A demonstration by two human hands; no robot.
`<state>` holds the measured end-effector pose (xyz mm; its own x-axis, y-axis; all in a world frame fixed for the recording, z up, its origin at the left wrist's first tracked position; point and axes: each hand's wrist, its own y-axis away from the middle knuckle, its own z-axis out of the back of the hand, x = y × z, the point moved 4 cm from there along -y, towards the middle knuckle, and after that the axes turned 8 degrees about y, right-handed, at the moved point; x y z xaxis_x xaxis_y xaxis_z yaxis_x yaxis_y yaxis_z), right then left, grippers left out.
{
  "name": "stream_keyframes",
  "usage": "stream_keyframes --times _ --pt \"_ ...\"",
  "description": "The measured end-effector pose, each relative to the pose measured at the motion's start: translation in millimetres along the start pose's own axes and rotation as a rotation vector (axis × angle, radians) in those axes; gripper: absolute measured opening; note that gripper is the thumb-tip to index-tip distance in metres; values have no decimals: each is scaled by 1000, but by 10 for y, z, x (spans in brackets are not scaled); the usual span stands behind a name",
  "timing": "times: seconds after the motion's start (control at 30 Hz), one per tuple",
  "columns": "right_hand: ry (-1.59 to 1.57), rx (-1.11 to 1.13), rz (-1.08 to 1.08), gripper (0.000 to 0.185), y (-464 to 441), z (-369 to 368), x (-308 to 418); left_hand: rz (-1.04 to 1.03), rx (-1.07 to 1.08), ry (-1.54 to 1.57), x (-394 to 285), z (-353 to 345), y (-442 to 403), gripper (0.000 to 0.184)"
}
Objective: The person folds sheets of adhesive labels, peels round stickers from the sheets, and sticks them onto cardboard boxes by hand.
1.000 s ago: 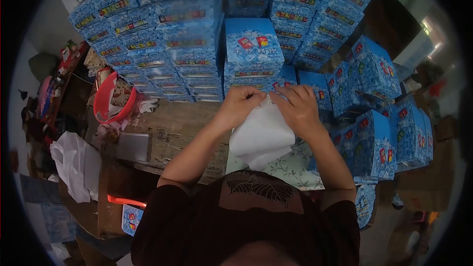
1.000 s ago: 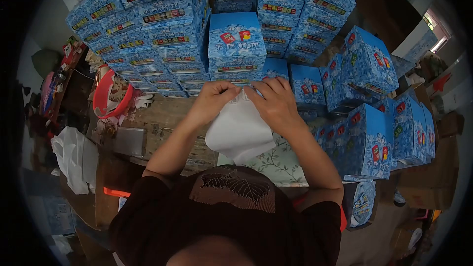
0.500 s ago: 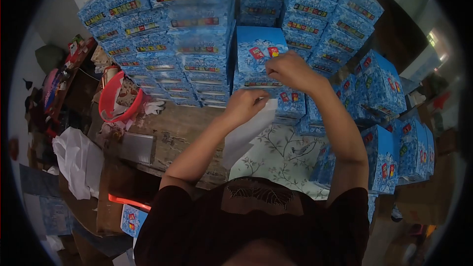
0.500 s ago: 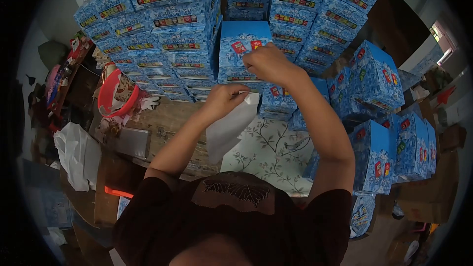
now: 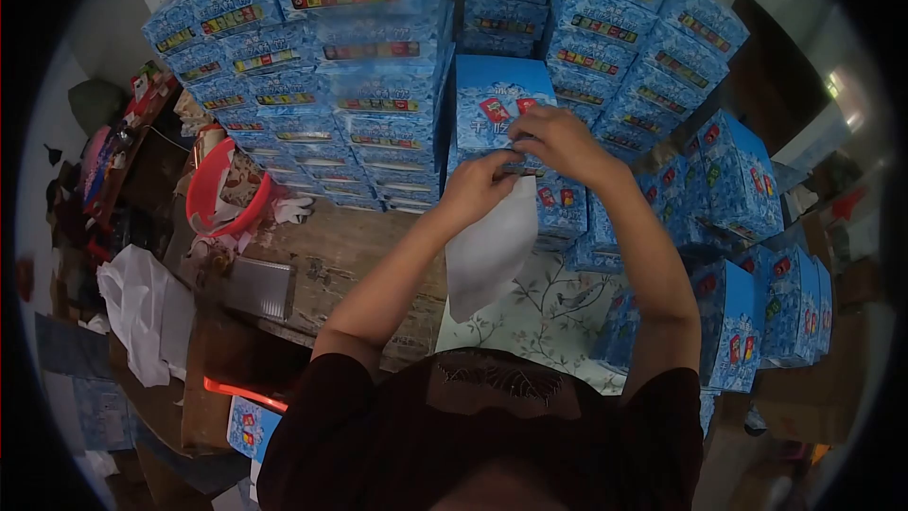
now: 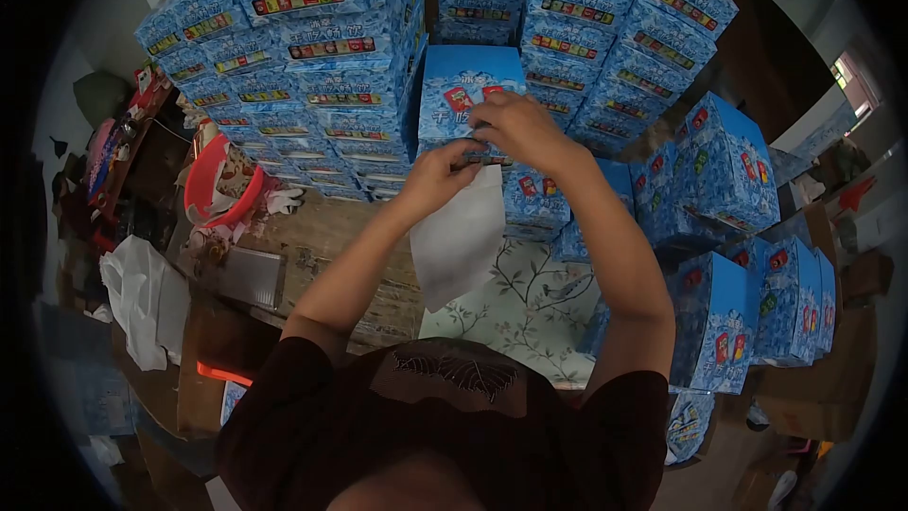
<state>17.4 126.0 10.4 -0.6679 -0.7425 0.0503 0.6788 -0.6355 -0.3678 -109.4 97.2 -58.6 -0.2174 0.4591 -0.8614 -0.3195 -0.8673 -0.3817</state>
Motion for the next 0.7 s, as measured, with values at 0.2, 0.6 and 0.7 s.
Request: stream_keyframes --times 0.2,0.6,0.7 --pt "-220 -31 -213 21 -16 -99 -125 -2 39 -10 -21 14 -11 25" --pt "-734 91 -468 14 755 102 254 33 17 331 -300 173 353 23" --pt "-487 -56 -434 13 826 224 307 73 37 296 -342 123 404 16"
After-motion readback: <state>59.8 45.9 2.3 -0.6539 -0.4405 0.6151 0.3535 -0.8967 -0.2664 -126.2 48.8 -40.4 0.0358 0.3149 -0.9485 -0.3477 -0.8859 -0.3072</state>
